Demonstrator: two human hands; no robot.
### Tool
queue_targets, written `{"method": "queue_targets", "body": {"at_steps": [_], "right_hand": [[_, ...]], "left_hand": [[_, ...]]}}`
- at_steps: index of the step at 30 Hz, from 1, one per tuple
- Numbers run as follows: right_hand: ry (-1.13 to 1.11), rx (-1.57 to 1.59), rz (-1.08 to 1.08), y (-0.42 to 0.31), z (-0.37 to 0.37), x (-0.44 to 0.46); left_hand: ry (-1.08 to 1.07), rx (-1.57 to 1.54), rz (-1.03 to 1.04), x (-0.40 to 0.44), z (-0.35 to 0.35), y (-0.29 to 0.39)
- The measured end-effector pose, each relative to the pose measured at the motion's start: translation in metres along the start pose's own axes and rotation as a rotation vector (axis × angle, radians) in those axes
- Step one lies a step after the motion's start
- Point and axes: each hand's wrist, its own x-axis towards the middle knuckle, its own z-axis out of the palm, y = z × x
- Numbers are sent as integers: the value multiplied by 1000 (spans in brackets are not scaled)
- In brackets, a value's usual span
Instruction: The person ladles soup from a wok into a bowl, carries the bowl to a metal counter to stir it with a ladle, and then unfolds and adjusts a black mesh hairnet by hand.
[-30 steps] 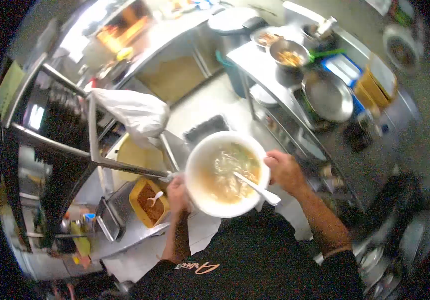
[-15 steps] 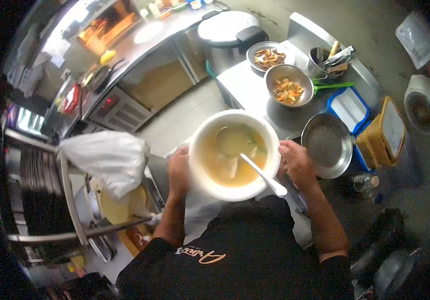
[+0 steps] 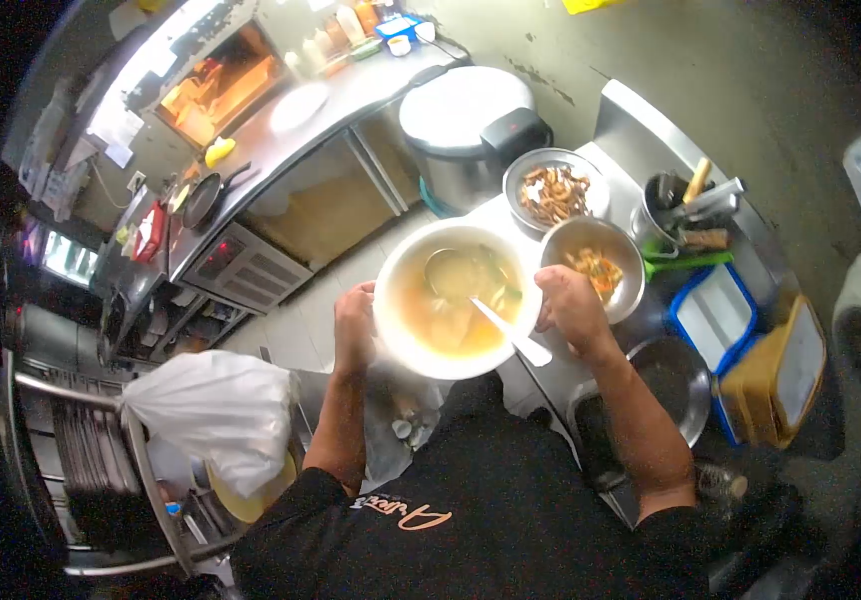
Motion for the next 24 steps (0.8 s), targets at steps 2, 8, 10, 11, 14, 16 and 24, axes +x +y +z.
{"method": "queue_targets", "body": {"at_steps": [2,8,10,11,14,16,24], "right_hand": [[6,-36,0,2,9,32],[41,-37,39,-2,57,131],[73,-40,52,-1,77,165],[73,-24,68,-2,88,181],[56,4,67,-13,119,236],[30,-5,64,-14,138,274],[-59,-65,111,-21,206,418]], "left_hand": [[15,-8,-17,33,-7,-6],[-43,-167,-28,147,-24,-1],[-68,-145,-36,189,-39,-2],[-77,-132,-34,207,-46,0],[-71,-125,-35,258,-62,21],[-55,-103,7,295,-77,23],[41,-72,-32,425,-126,26]]}}
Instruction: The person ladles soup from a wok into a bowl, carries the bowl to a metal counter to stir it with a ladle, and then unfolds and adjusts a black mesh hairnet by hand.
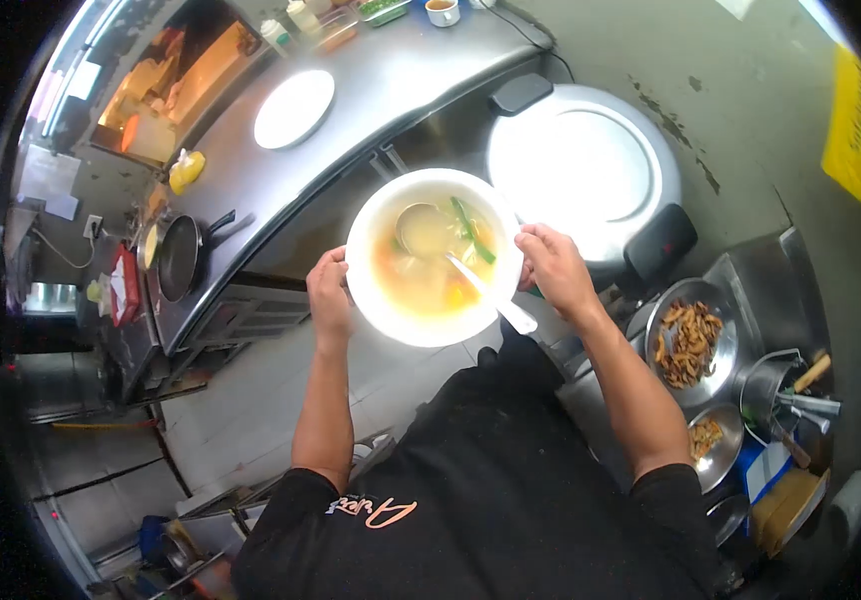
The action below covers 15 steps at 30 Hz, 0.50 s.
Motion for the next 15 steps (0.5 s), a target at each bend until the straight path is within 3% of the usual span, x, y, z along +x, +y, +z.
{"method": "queue_targets", "body": {"at_steps": [8,15], "right_hand": [[-71,-16,18,-24,33,124],[-19,-41,96,-40,58,212]], "left_hand": [[114,1,-51,105,-11,10],[45,20,-131,206,-24,-1]]}}
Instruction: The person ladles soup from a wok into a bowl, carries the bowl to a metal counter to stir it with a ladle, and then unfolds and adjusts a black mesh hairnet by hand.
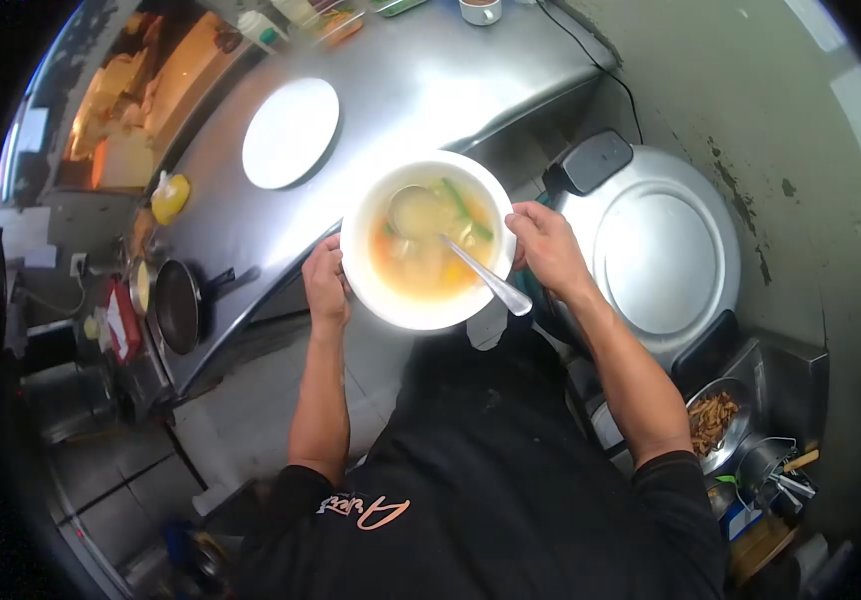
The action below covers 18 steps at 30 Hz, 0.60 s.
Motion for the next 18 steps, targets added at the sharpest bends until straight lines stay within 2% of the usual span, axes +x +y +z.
{"method": "queue_targets", "body": {"at_steps": [6,11,15,18], "right_hand": [[152,50,24,-2,26,68],[195,79,6,-8,43,114],[234,59,6,-13,51,145],[211,26,34,-16,51,167]], "left_hand": [[-108,18,-29,95,-8,4],[-170,124,-48,163,-14,16],[-189,63,-99,198,-13,22],[-191,124,-60,222,-18,15]]}}
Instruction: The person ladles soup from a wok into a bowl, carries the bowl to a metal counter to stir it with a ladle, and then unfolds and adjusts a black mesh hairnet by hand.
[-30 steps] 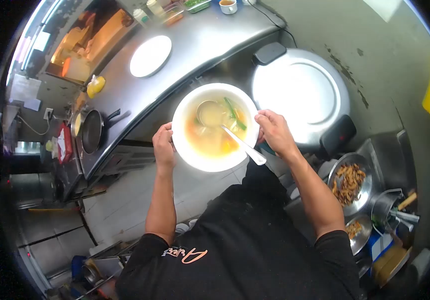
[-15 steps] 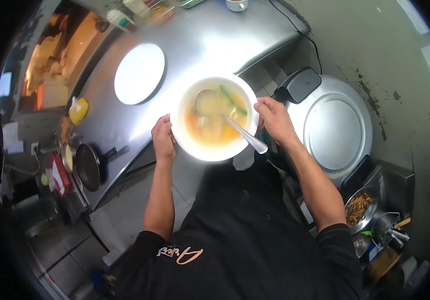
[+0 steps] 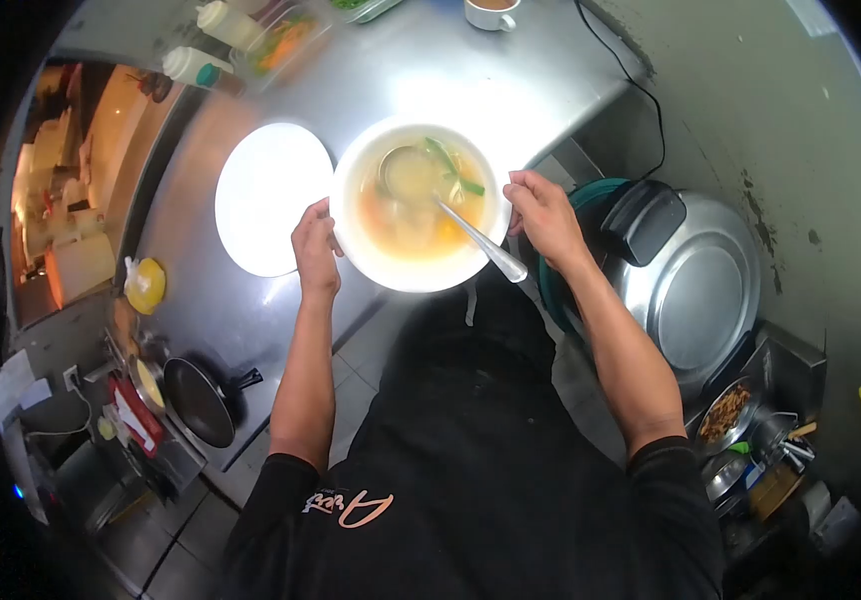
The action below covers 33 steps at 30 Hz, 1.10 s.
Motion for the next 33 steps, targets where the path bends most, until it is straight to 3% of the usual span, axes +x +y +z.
{"method": "queue_targets", "body": {"at_steps": [14,17,20,23,27,33], "right_hand": [[0,-43,84,-21,12,37],[62,-417,-87,-19,11,19],[-72,-593,79,-55,16,-9],[-150,-739,43,-52,23,-16],[-139,-767,-122,-44,27,-13],[-136,-759,-181,-42,31,-4]], "left_hand": [[95,-49,-64,32,3,17],[143,19,-33,27,-2,14],[204,93,-2,13,-5,15],[215,172,-2,-8,-13,7],[191,215,-20,-34,-20,-2],[148,249,-5,-69,-28,-18]]}}
